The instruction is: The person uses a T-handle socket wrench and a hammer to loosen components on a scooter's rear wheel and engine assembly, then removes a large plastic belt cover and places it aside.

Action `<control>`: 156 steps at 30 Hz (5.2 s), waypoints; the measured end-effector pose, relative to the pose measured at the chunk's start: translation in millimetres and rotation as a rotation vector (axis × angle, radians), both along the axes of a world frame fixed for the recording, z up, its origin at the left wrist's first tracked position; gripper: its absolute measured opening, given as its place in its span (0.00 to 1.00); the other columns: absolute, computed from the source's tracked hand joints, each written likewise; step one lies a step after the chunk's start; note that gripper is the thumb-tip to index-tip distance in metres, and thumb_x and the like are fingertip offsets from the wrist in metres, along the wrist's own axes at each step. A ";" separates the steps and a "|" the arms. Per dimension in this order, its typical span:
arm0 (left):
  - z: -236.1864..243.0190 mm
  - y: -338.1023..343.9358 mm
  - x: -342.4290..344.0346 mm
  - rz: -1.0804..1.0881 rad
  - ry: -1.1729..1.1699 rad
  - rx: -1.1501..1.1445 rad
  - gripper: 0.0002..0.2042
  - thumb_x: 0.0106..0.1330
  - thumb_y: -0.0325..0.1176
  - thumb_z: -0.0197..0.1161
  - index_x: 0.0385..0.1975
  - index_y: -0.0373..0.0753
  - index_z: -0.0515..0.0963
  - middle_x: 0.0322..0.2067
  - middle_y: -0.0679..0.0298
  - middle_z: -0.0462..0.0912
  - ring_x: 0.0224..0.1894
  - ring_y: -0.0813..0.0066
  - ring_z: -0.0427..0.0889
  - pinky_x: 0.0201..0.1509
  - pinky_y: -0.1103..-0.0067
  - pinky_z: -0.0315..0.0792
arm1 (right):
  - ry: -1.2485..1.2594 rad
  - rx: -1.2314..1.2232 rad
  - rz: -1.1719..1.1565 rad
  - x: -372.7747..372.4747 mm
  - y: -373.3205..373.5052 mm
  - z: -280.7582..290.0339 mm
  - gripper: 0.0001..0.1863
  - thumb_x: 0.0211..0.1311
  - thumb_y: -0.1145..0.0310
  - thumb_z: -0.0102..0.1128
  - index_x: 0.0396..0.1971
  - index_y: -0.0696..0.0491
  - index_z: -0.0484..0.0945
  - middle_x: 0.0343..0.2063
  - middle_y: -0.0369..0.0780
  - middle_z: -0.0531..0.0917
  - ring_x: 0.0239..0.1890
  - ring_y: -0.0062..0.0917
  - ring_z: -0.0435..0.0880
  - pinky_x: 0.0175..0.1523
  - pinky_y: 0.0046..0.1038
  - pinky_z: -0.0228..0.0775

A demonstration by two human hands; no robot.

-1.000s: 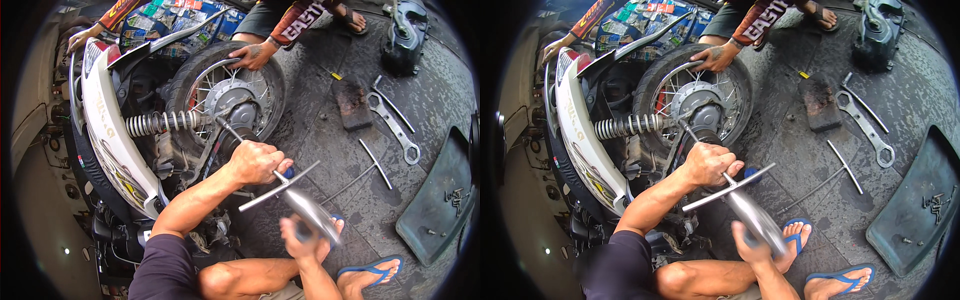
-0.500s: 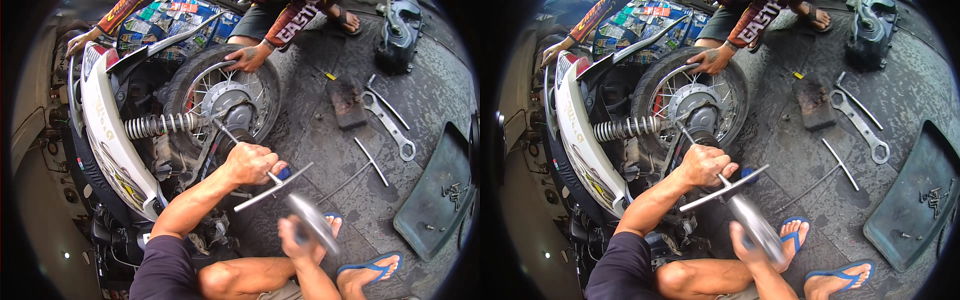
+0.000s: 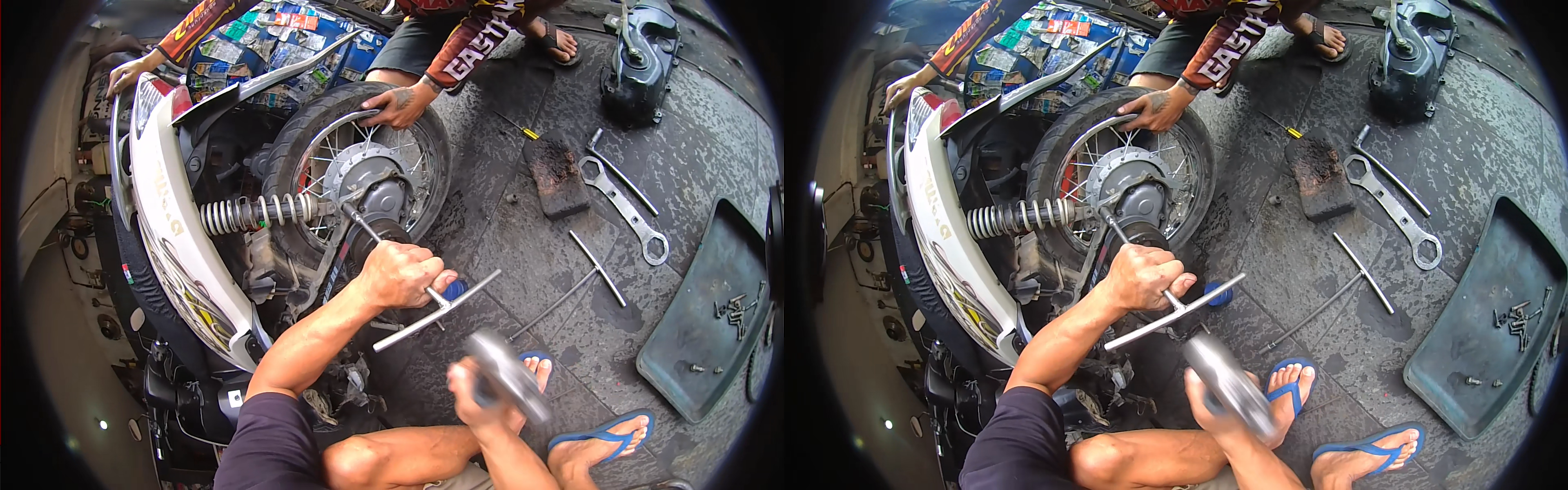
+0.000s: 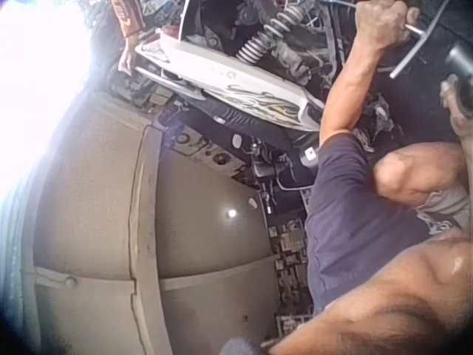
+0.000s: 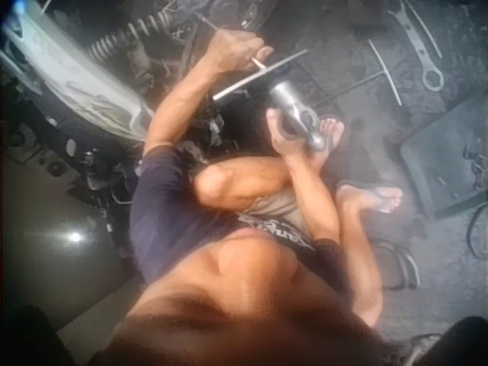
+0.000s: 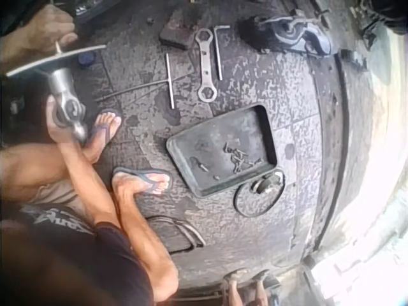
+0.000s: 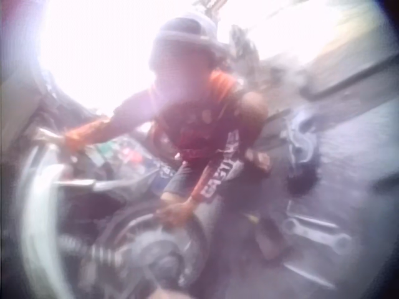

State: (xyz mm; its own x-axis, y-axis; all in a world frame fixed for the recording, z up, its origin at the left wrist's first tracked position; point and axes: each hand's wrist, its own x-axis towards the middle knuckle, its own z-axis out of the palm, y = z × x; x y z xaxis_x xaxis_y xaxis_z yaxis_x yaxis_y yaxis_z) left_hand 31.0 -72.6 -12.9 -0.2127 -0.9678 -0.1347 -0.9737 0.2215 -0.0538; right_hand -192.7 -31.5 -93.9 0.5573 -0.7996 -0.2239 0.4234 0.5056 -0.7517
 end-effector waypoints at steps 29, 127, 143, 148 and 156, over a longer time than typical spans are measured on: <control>-1.9 8.4 3.8 -0.021 -0.021 -0.029 0.20 0.60 0.38 0.66 0.10 0.43 0.65 0.10 0.64 0.67 0.12 0.63 0.73 0.16 0.68 0.67 | 0.306 0.057 0.215 -1.4 4.0 -14.9 0.08 0.54 0.72 0.69 0.28 0.57 0.78 0.18 0.32 0.77 0.20 0.16 0.73 0.28 0.24 0.68; -120.7 222.6 -188.7 0.659 0.913 0.071 0.19 0.66 0.45 0.56 0.44 0.35 0.80 0.41 0.44 0.84 0.44 0.42 0.82 0.49 0.56 0.75 | 0.791 -1.127 0.199 -117.1 -126.8 138.8 0.15 0.61 0.67 0.59 0.41 0.64 0.82 0.35 0.50 0.87 0.39 0.33 0.88 0.49 0.29 0.77; -118.7 368.7 -184.3 1.081 1.045 0.224 0.18 0.67 0.38 0.56 0.47 0.29 0.79 0.46 0.44 0.83 0.46 0.53 0.85 0.52 0.66 0.77 | 1.118 -1.294 0.370 -221.2 -164.1 196.2 0.18 0.59 0.61 0.61 0.43 0.59 0.83 0.39 0.51 0.86 0.43 0.40 0.86 0.52 0.35 0.75; -144.1 355.5 -190.6 1.202 1.081 0.280 0.17 0.67 0.37 0.57 0.47 0.30 0.79 0.45 0.45 0.83 0.46 0.54 0.85 0.51 0.67 0.77 | 1.326 -0.870 0.255 -285.5 -216.1 59.1 0.18 0.54 0.64 0.63 0.41 0.60 0.85 0.29 0.49 0.87 0.33 0.33 0.88 0.46 0.34 0.78; -168.8 328.7 -178.0 1.288 0.911 0.284 0.16 0.63 0.38 0.60 0.46 0.37 0.81 0.42 0.51 0.86 0.46 0.55 0.86 0.52 0.66 0.78 | 1.494 -0.569 0.282 -316.7 -170.5 -169.7 0.18 0.58 0.66 0.69 0.43 0.61 0.81 0.30 0.48 0.86 0.26 0.33 0.85 0.32 0.33 0.78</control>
